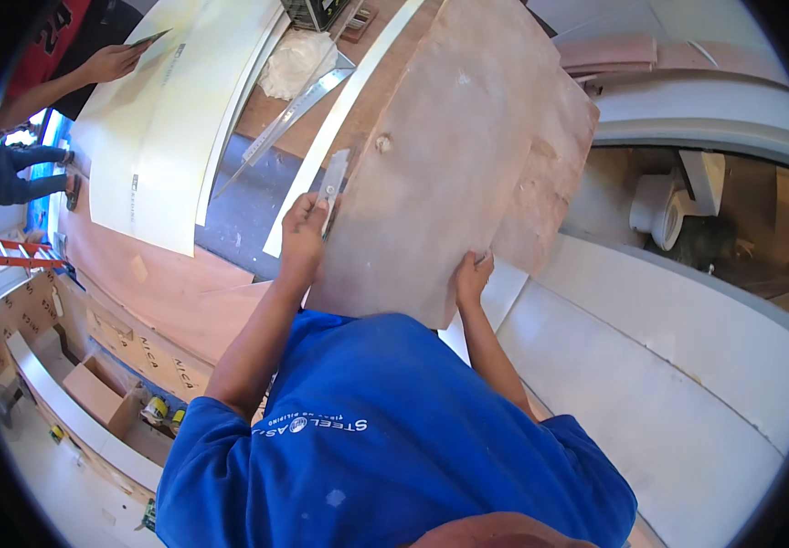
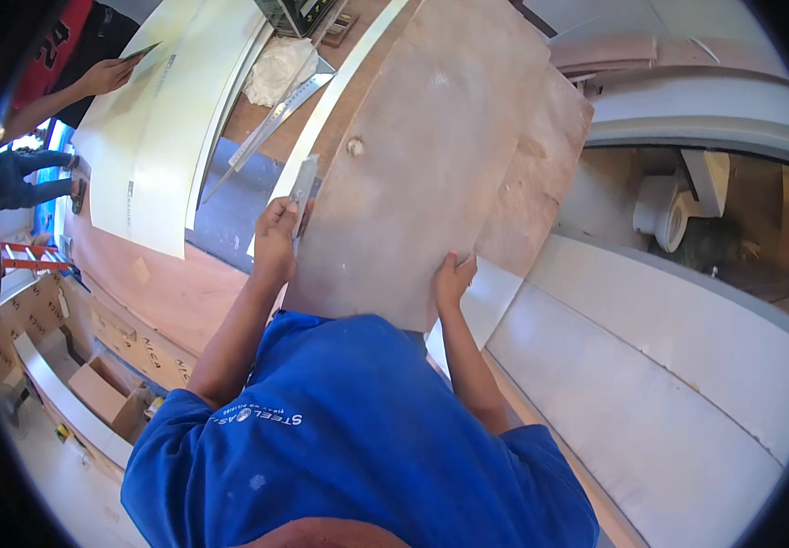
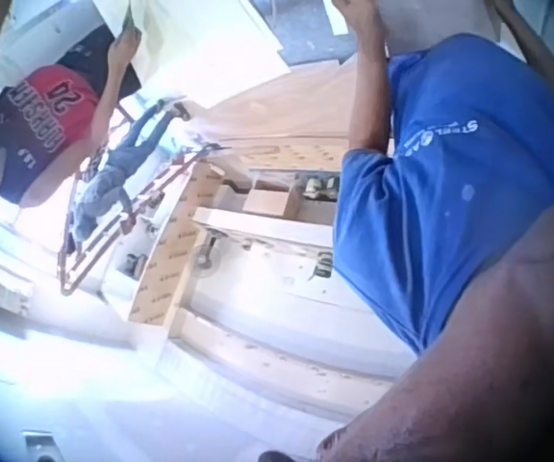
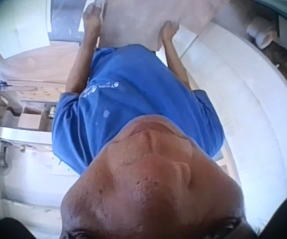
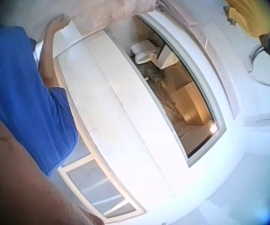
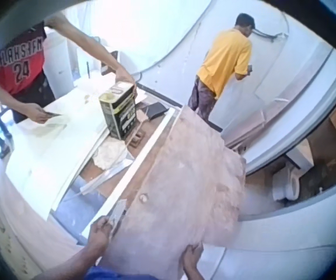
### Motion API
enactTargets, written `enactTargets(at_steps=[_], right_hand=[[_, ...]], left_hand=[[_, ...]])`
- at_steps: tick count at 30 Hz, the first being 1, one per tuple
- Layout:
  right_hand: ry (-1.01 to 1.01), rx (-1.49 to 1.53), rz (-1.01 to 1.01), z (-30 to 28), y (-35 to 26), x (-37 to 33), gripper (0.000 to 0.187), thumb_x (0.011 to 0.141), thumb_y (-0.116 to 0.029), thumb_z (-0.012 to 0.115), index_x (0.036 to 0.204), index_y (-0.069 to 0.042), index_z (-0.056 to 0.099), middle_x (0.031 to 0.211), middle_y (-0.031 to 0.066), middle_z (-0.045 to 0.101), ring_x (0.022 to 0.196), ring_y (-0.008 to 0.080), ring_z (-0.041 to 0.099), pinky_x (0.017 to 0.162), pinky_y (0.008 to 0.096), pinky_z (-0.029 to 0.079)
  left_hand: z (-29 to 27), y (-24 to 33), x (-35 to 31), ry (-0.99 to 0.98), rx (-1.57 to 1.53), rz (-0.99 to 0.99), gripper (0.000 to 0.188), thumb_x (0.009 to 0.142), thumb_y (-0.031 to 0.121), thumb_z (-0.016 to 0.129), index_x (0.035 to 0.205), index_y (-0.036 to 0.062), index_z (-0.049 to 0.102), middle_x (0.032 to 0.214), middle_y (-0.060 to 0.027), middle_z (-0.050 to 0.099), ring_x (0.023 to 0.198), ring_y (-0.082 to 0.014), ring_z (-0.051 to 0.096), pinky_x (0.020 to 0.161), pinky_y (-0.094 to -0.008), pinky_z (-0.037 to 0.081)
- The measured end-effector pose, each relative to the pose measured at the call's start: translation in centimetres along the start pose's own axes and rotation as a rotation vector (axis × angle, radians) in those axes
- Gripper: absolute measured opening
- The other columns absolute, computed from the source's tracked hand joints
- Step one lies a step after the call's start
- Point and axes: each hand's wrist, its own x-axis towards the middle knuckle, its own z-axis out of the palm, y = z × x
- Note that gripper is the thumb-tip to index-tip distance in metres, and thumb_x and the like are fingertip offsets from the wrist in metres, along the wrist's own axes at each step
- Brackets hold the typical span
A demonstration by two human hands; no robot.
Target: The person applies adhesive strips to the edges of a plywood board using a utility knife to trim the strips and a wooden block to press them firmly into place.
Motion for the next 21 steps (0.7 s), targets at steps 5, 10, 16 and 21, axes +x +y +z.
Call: enactTargets(at_steps=[5,10,16,21], right_hand=[[-0.075,0.290,0.227,0.4,-0.3,0.0,0.070,0.105,-0.036,0.057,0.153,0.008,0.032,0.148,0.0270,0.047,0.135,0.0349,0.047,0.115,0.0424,0.036],[-0.168,0.439,0.381,-0.1,-3.1,-0.3,0.076,0.106,-0.042,0.057,0.156,0.006,0.026,0.156,0.0261,0.039,0.142,0.0323,0.042,0.117,0.0422,0.035],[-0.250,0.476,0.429,1.0,-2.8,0.1,0.088,0.103,-0.049,0.059,0.160,0.005,0.019,0.160,0.0291,0.033,0.149,0.0335,0.036,0.121,0.0433,0.031],[-0.332,0.537,0.404,2.6,-3.7,0.6,0.097,0.101,-0.053,0.063,0.161,0.005,0.013,0.164,0.0277,0.027,0.153,0.0354,0.029,0.124,0.0496,0.025]], left_hand=[[0.6,2.7,-0.8,-0.051,-0.122,-0.047,0.019,0.107,0.013,0.052,0.114,-0.0007,0.063,0.107,-0.0099,0.073,0.091,-0.0133,0.066,0.086,-0.0296,0.052],[1.4,5.9,-1.8,-0.106,-0.185,-0.098,0.018,0.107,0.012,0.050,0.117,-0.0016,0.058,0.107,-0.0161,0.073,0.087,-0.0174,0.070,0.080,-0.0320,0.058],[1.9,9.0,-1.3,-0.184,-0.188,-0.059,0.021,0.107,0.011,0.045,0.117,-0.0023,0.058,0.106,-0.0194,0.072,0.084,-0.0199,0.069,0.078,-0.0325,0.056],[2.4,11.1,-1.1,-0.212,-0.185,0.045,0.016,0.106,0.011,0.050,0.114,0.0002,0.059,0.104,-0.0169,0.074,0.084,-0.0166,0.070,0.073,-0.0288,0.056]])
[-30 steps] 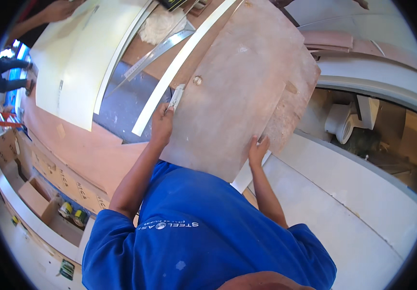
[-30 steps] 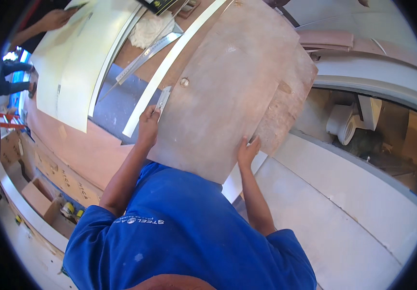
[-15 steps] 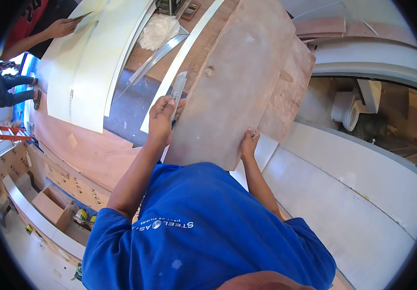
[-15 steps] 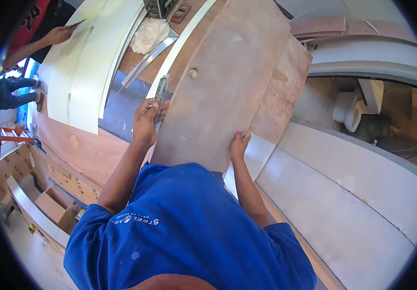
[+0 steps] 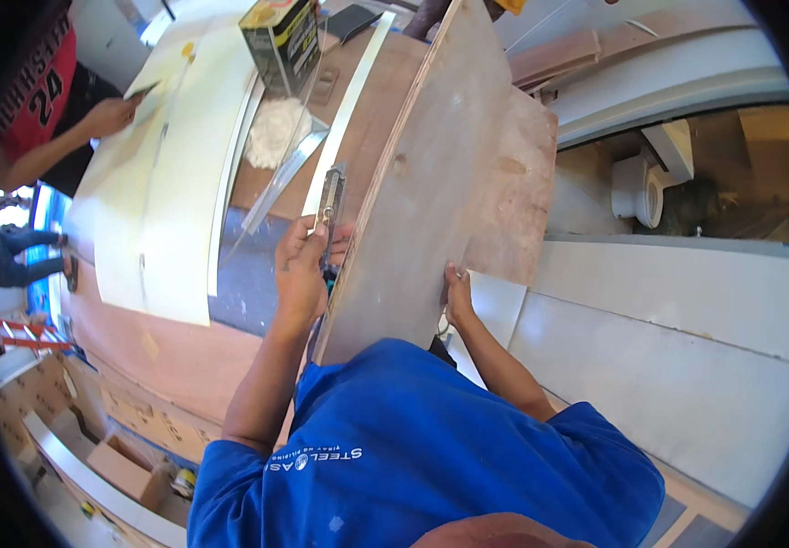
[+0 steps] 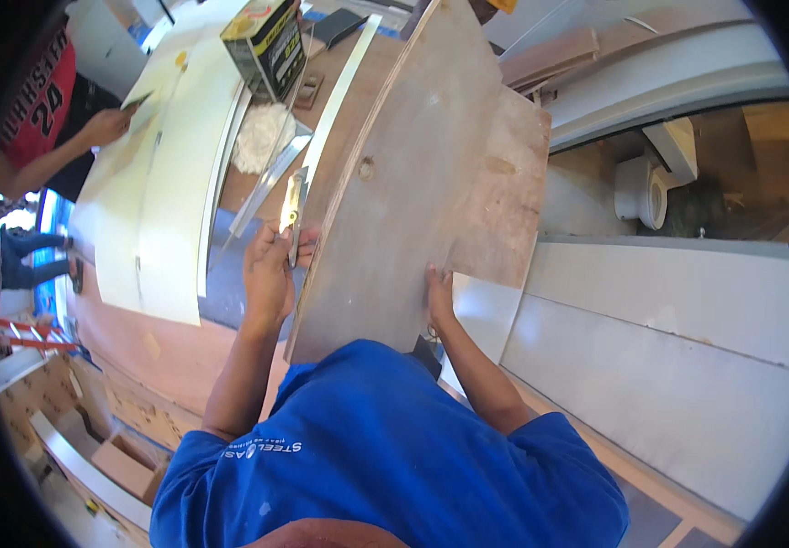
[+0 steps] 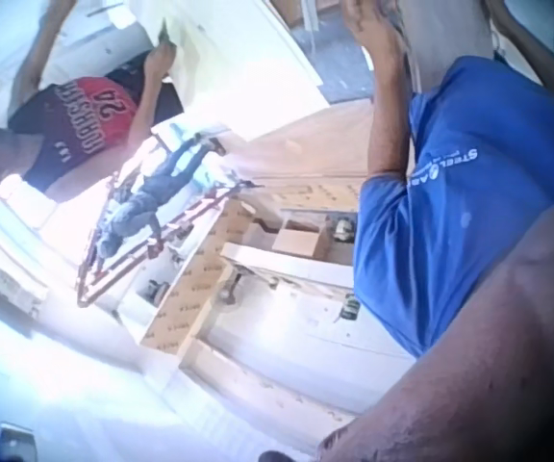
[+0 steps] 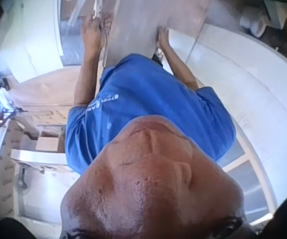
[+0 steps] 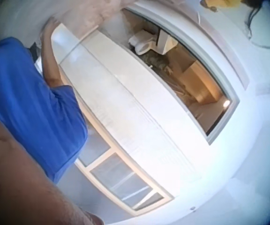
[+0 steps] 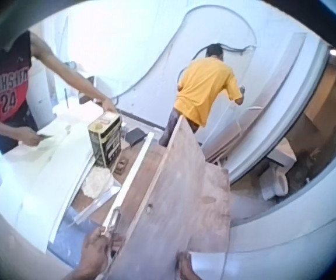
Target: The person applies adhesive strips to the edges of a plywood board using a utility knife to trim the strips and a wooden block to press them firmly into place.
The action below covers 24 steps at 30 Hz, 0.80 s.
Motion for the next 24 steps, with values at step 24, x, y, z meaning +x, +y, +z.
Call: enactTargets(at_steps=[24], right_hand=[[0.309,-0.024,-0.124,-4.6,0.5,1.0,0.076,0.095,-0.033,0.076,0.140,0.019,0.043,0.134,0.0261,0.060,0.125,0.0310,0.059,0.107,0.0384,0.046]], left_hand=[[-5.1,-8.0,2.4,0.038,0.247,-0.018,0.014,0.105,0.014,0.057,0.106,0.0023,0.065,0.093,-0.0024,0.068,0.080,-0.0095,0.059,0.073,-0.0265,0.049]])
